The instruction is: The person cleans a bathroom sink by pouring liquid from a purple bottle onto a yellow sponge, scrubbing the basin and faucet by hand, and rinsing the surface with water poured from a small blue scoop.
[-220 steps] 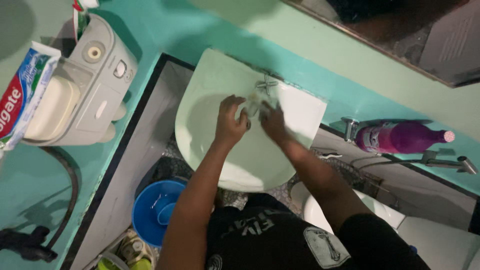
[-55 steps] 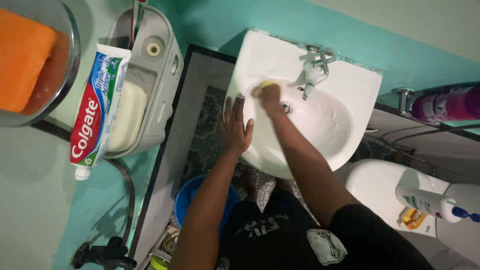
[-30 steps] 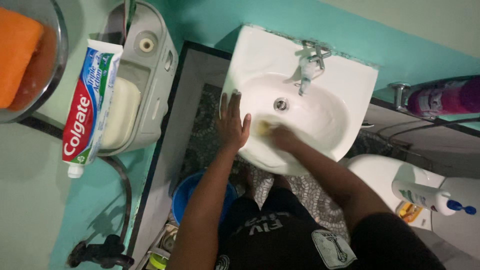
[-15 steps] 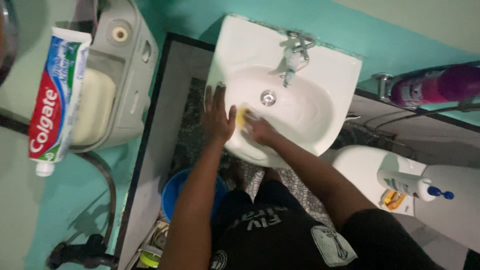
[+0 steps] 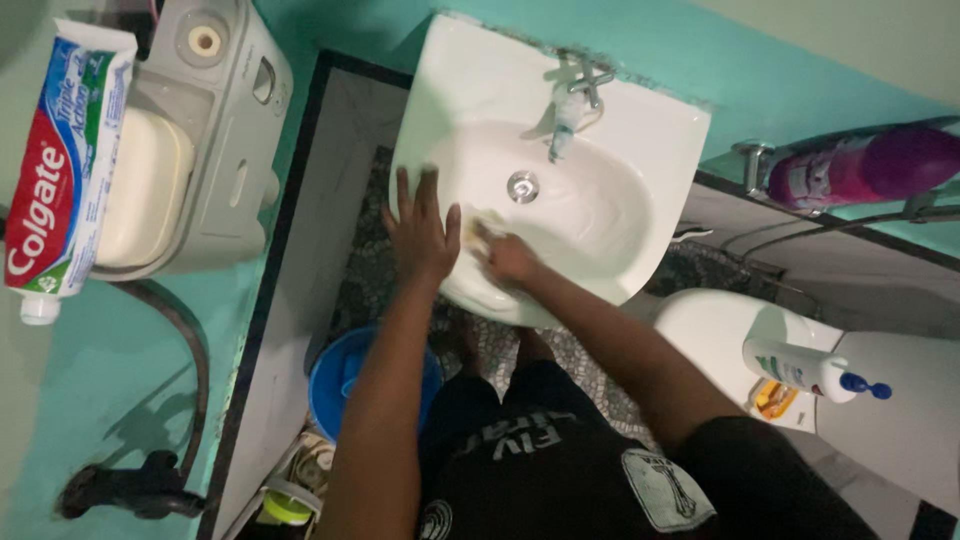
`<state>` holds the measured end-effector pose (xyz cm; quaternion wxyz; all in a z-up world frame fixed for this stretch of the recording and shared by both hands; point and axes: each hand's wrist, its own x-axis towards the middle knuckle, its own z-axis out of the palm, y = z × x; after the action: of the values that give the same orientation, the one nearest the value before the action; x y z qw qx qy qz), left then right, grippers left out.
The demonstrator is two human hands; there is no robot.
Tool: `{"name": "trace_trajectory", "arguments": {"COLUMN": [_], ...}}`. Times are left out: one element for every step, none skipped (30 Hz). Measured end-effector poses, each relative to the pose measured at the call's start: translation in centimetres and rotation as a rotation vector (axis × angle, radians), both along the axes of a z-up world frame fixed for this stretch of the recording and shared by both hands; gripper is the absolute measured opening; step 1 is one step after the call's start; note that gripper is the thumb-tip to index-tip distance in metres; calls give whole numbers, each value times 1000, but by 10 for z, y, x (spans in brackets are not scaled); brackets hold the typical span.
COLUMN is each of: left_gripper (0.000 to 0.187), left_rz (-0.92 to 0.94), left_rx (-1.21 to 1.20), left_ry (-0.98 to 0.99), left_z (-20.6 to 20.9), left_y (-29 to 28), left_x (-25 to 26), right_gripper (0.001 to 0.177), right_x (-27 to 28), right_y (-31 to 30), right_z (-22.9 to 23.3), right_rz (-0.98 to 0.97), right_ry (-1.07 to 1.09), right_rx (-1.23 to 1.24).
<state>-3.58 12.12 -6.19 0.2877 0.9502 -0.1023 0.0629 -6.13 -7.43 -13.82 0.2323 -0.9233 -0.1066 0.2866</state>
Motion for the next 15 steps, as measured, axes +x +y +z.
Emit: {"name": "trace_trajectory", "arguments": {"left_gripper": [65,65,65,64,64,64,63,62,62,64,65,65,65,66,66], "left_rz": [17,35,37,44,54,58,77,95,102,100,99,106,113,119,123], "left_rx": [67,135,137,120,104,106,75,44,46,72,94,91,103,114,111], "left_ry": [8,17,15,26,40,41,40,38,37,45,52,52,54,56,58], "left_z": [2,4,5,6,6,5,4,4,4,4,4,3,3,4,4], "left_y": [-4,-8,-10,-11,-12,-14,-14,-13,-13,-13,-14,-14,-14,-14,-14], "left_x": [-7,-13,-18,-22,-24,-24,-22,-21,-20,-20,-20,-19,-19,-18,-18], "right_gripper": [66,62,59,56,56,61,67,64,61,61,49,49,48,48,48], "right_x": [1,0,-2,-2,2,9,18,32,44,50,58,61,59,54,43], "right_y": [-27,-68,-105,-126,-133,-138,-139,-120,-100,-84,-58,-33,-9,6,14], "right_z": [14,29,37,33,18,-3,-26,-56,-80,-96,-102,-103,-100,-93,-78], "right_rz": [2,-57,-116,-174,-169,24,223,178,126,131,136,112,85,79,72], "right_ry": [-5,17,43,70,70,-123,-317,-617,-911,-913,-700,-541,-442,-368,-289], "right_rx": [-3,-92,-175,-259,-257,-455,-643,-494,-334,-329,-248,-186,-120,-65,-11]}}
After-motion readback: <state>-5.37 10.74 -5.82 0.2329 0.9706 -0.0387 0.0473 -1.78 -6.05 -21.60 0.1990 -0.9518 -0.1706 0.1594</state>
